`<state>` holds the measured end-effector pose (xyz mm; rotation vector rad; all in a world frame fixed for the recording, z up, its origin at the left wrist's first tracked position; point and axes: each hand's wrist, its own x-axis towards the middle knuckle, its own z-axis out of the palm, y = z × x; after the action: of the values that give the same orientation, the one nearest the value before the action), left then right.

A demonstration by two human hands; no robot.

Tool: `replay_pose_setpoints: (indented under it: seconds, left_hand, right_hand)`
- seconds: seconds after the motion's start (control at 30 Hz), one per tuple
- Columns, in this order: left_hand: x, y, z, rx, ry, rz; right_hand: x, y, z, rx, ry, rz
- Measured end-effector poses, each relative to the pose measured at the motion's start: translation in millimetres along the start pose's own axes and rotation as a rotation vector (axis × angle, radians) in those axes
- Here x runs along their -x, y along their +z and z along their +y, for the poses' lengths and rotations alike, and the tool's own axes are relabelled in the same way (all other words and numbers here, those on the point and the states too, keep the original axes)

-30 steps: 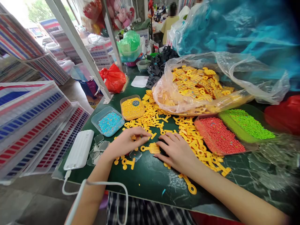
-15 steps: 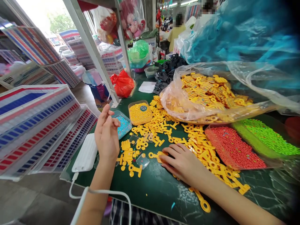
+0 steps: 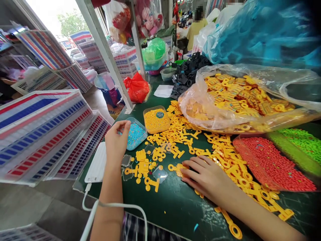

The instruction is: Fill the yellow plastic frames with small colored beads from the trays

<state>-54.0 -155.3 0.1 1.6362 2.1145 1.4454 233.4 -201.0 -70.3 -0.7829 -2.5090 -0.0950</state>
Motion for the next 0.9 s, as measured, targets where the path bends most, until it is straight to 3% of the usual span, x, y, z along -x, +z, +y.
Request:
replay_pose_setpoints:
  seconds: [0.17, 0.37, 0.53, 0.7, 0.9]
  left_hand:
    - [-10, -4.9, -8, -0.278, -0.114, -0.239]
    - [-24, 4.8, 1, -0.652, 0.047, -0.562]
    - [-44, 17.3, -3, -0.709, 0.163, -0.825]
    - [-57, 25.2, -12, -0.739, 0.263, -0.934]
    - [-60, 28.7, -14, -0.754, 0.275, -0.991]
  right_hand:
    - [2, -5, 6, -0.045, -0.035, -0.022]
    - [4, -6, 10, -0.032, -0.063, -0.054]
    - [5, -2, 11, -0.010, -0.064, -0.060]
    - [6, -1, 12, -0.006, -0.066, -0.079]
    - [4, -6, 13, -0.015, -0.058, -0.129]
